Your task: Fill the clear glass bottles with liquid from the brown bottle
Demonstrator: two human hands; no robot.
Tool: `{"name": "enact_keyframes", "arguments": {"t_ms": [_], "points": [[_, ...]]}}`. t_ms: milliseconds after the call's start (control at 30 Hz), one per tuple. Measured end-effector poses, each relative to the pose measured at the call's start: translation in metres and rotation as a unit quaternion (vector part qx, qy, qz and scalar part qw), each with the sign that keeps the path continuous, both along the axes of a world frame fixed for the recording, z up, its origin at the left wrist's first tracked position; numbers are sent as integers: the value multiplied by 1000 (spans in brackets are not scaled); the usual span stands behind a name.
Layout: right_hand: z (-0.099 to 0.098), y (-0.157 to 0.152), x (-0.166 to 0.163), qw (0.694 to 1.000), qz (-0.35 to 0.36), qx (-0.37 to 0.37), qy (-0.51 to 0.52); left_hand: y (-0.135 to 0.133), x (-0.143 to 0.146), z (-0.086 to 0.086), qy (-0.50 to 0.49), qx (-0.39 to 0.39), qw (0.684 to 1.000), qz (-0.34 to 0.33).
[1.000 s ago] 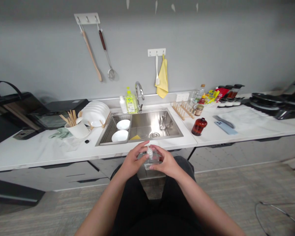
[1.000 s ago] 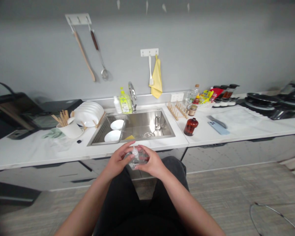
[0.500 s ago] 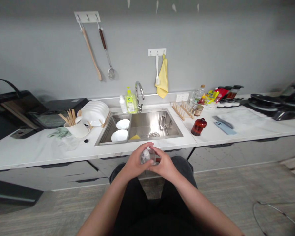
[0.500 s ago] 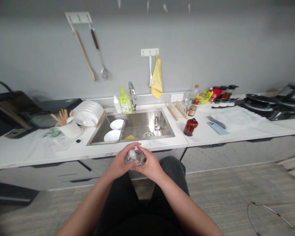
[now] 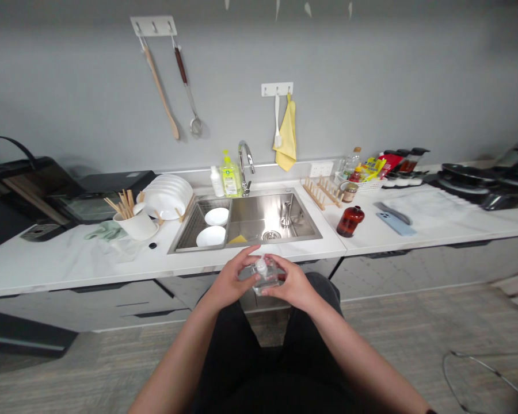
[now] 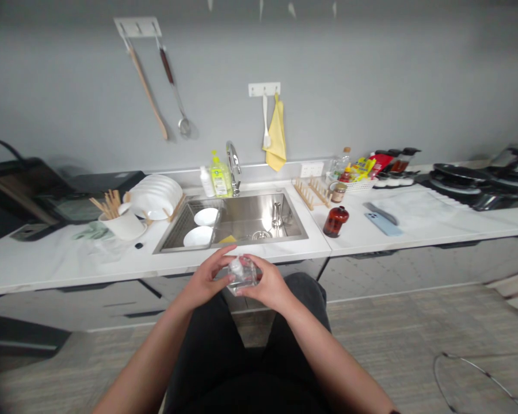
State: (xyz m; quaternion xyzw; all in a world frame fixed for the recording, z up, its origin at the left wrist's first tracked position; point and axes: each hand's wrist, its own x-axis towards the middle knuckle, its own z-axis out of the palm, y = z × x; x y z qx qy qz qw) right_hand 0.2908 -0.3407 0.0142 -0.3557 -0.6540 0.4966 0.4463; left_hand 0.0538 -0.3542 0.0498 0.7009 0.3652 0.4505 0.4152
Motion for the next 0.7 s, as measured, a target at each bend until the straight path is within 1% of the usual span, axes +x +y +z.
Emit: {"name": "enact_keyframes", "arguments": {"t_ms": [100,133,167,233,267,300,400,433,467,567,600,633,700], "points": [[-1,-1,1,1000,-9,-6,-12,2,5,1,27,17,996,88],[-1,-1,0,1000,-10,-6,-13,2,7,3,37,27,994,94],[-1,-1,0,1000,-10,-6,-13,1,8,4,47,37,995,82],[-2,-2,0,1000,-11,-4,-13,0,9,6,57,47,997,32],[-2,-2,1,1000,-13,-3,-14,0,9,7,57,48,997,17],[-2,-2,1,1000,-14,-2,-16,0,9,6,53,46,997,17],[-4,-3,2,1000,-18,-1,-23,0,9,3,45,31,996,72],[-4,-3,1,1000,-18,1,-22,-1,9,2,46,28,995,81],[-4,-4,1,1000,-17,5,-19,-2,10,1,47,28,996,75],[-5,-5,-1,1000,-10,21,-16,-4,10,1,35,34,999,20],[-6,-5,-1,1000,-8,23,-18,-5,11,1,32,36,999,19],[-6,-5,-1,999,-9,23,-23,-5,12,1,34,40,998,35],[-7,-5,-1,999,-17,17,-32,-4,15,1,49,51,993,98]]}}
